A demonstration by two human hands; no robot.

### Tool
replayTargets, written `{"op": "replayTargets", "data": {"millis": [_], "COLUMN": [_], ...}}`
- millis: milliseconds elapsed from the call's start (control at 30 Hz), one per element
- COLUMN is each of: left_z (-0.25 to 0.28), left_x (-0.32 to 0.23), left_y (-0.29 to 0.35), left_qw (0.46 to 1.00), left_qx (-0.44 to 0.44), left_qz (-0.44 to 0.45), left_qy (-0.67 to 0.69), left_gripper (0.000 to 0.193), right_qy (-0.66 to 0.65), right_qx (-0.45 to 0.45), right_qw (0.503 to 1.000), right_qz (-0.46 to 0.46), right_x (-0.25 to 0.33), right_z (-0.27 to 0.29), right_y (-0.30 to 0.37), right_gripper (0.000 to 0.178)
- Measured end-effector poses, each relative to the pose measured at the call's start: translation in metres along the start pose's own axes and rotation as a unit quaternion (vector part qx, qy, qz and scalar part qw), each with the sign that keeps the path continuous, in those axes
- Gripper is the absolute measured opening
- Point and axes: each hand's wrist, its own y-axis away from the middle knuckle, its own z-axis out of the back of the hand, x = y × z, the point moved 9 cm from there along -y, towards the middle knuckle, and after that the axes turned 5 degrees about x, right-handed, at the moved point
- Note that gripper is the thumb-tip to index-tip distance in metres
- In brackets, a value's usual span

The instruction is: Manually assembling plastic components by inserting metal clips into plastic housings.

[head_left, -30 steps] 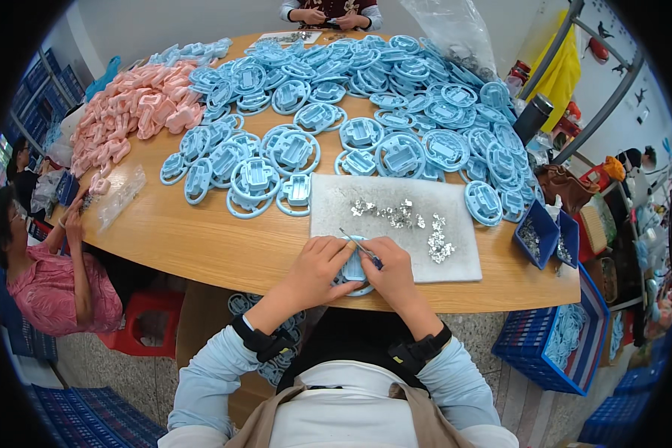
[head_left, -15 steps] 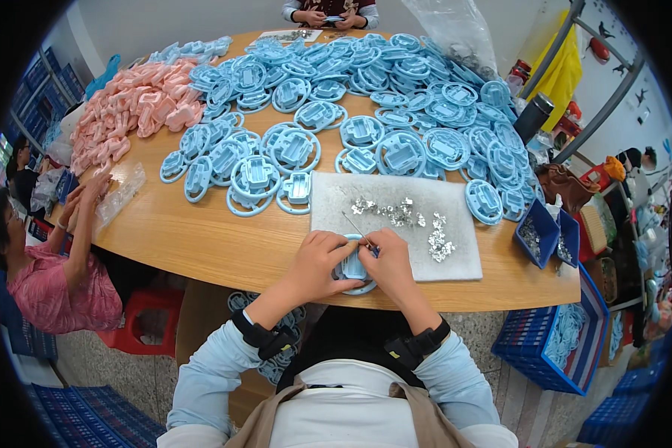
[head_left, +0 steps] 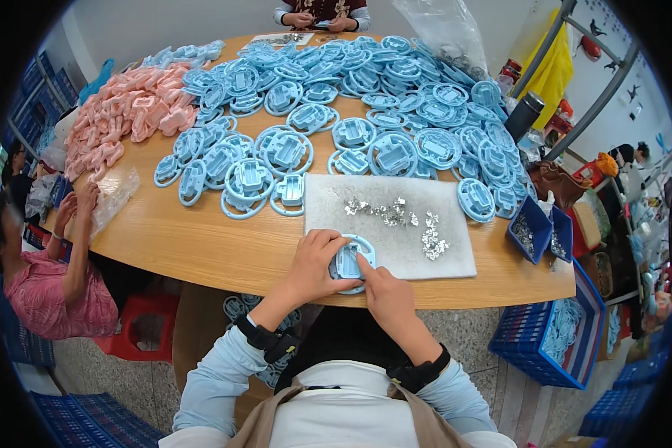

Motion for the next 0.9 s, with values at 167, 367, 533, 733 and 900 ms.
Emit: {"op": "replayTargets", "data": {"millis": [167, 367, 533, 733, 900], "left_z": [-0.001, -0.007, -0.009, 0.011, 0.009], "left_x": [0.000, 0.005, 0.008, -0.011, -0.039], "left_y": [0.000, 0.001, -0.006, -0.008, 0.003], "left_qw": [1.000, 1.000, 0.999, 0.995, 0.996], "left_qx": [0.006, 0.001, 0.032, -0.011, 0.009], "left_qz": [0.008, -0.002, 0.005, 0.008, 0.004], "left_qy": [0.006, 0.010, 0.017, 0.095, 0.092], "left_gripper": [0.065, 0.063, 0.063, 0.069, 0.071], "right_qy": [0.020, 0.078, 0.080, -0.161, -0.314], "right_qx": [0.007, 0.071, 0.080, -0.147, -0.082], "right_qw": [1.000, 0.994, 0.994, 0.975, 0.944], "right_qz": [0.000, -0.020, 0.005, -0.031, -0.060], "right_x": [0.004, 0.013, 0.013, -0.013, -0.030], "right_z": [-0.005, -0.013, -0.012, 0.054, 0.030], "right_y": [-0.002, -0.007, -0.020, -0.019, -0.027], "right_gripper": [0.046, 0.048, 0.036, 0.029, 0.039]}}
